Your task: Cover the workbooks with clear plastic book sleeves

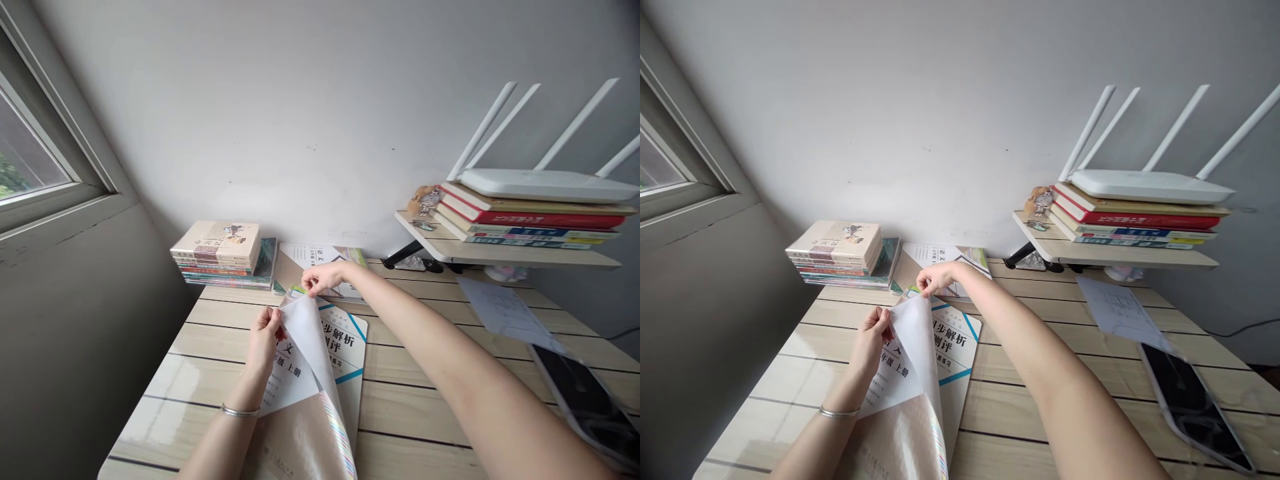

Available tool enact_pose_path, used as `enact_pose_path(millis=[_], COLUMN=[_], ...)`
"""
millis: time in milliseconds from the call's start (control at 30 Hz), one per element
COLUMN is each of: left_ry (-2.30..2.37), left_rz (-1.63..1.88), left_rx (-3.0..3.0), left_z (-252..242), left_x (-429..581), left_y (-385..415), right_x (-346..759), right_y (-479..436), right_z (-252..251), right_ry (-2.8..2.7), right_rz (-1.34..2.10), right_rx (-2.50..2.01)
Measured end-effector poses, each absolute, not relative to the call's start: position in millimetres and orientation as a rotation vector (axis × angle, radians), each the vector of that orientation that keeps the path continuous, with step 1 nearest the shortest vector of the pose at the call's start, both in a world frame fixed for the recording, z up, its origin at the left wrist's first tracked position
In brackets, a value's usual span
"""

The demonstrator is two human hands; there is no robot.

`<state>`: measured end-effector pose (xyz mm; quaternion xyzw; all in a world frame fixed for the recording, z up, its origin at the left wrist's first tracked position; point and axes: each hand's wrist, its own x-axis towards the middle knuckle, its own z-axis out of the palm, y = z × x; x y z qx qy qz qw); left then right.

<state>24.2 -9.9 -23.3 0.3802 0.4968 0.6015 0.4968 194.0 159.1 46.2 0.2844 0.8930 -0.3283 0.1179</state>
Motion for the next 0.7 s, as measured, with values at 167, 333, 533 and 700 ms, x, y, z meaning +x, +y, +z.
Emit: enact_pose_path(millis=[167,333,533,700], left_ry=[1.168,1.156,1.168,1.211], left_rz=[1.472,1.526,1.446,1.41], left_rx=[0.902,0.883,0.978,1.115], left_z=[-22,-22,-24,-15], left_x=[26,20,32,46], left_y=[-10,-11,-15,-25], right_x=[192,201,215,208], right_y=[161,161,151,142], right_z=[41,39,43,42], right_ry=[2.629,2.613,2.659,2.551], right_rz=[-0.945,-0.971,-1.117,-1.238], right_rx=[0.805,0.83,0.923,1.001])
